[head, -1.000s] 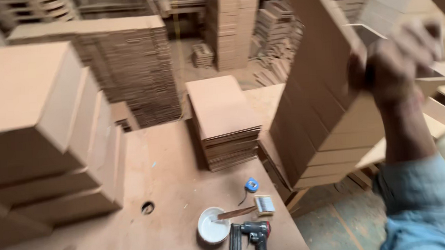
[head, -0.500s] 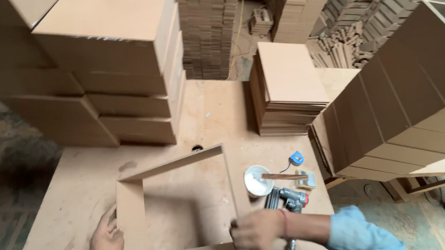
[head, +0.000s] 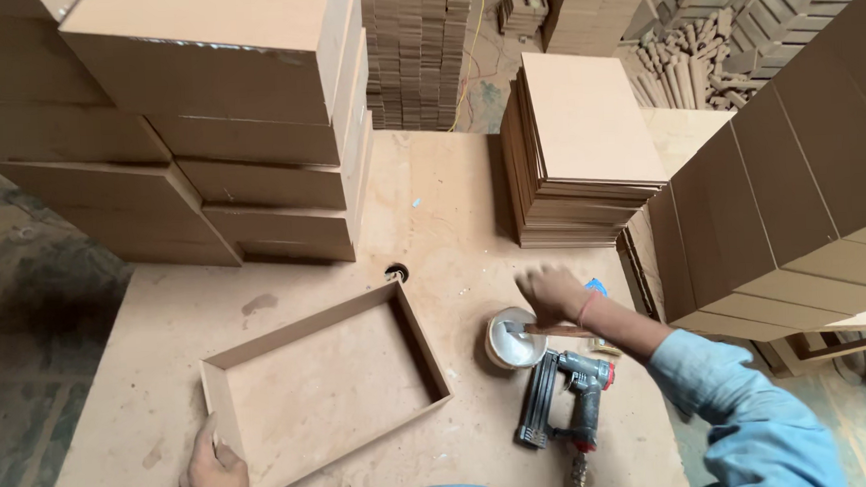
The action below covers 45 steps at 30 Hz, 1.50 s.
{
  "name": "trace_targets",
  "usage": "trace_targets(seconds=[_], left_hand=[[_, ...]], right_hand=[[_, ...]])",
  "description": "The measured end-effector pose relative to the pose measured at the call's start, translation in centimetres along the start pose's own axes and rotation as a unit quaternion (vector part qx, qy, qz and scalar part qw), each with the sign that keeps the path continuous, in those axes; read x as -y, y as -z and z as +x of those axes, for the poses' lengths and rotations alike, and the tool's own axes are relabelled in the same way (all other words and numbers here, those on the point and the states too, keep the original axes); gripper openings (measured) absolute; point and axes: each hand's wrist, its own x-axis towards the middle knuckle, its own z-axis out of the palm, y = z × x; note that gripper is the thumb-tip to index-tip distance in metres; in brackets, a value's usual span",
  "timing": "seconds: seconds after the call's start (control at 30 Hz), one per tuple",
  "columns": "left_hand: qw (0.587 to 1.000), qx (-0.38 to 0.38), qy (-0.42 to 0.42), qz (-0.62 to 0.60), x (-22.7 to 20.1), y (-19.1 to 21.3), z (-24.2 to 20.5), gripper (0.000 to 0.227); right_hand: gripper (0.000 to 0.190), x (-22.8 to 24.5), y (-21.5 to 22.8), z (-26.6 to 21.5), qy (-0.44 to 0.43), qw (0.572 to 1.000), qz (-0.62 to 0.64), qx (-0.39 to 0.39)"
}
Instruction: The person applies glue to the edges of a cardboard box frame, places a flat cardboard sheet on top, and secures it using a pneumatic nail gun. The process is repeated for multiple boxes.
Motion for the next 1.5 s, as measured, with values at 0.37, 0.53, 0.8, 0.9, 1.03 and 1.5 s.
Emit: trace_targets(seconds=[0.37, 0.53, 0.8, 0.9, 1.03, 1.5], left_hand=[[0.986, 0.06, 0.045, 0.147, 2.5, -1.4, 0.6, 0.078], [0.984, -0.01, -0.154, 0.091, 5.0, -0.8, 6.2, 0.071], [0.981, 0.133, -0.128, 0.063, 4.5, 1.2, 10.4, 0.094], [0.978, 0.164, -0.081, 0.101, 3.0, 1.8, 9.8, 0.078], [0.98, 0.161, -0.078, 0.088, 1.2, 3.1, 9.4, 0.073], [0.961, 0.142, -0.208, 0.117, 2.0, 2.5, 13.6, 0.07]], right_hand=[[0.017, 4.0, -6.4, -6.6, 0.109, 0.987, -0.119, -0.011], [0.011, 5.1, -5.7, -6.0, 0.008, 0.994, -0.069, -0.088], [0.011, 10.0, -9.5, -4.4, -0.104, 0.984, -0.014, -0.144], [0.011, 10.0, -9.3, -4.9, -0.2, 0.965, -0.112, -0.13], [0.012, 10.7, -8.3, -6.1, -0.248, 0.961, -0.021, -0.121], [0.026, 11.8, -9.6, -11.5, -0.352, 0.553, 0.749, -0.093]])
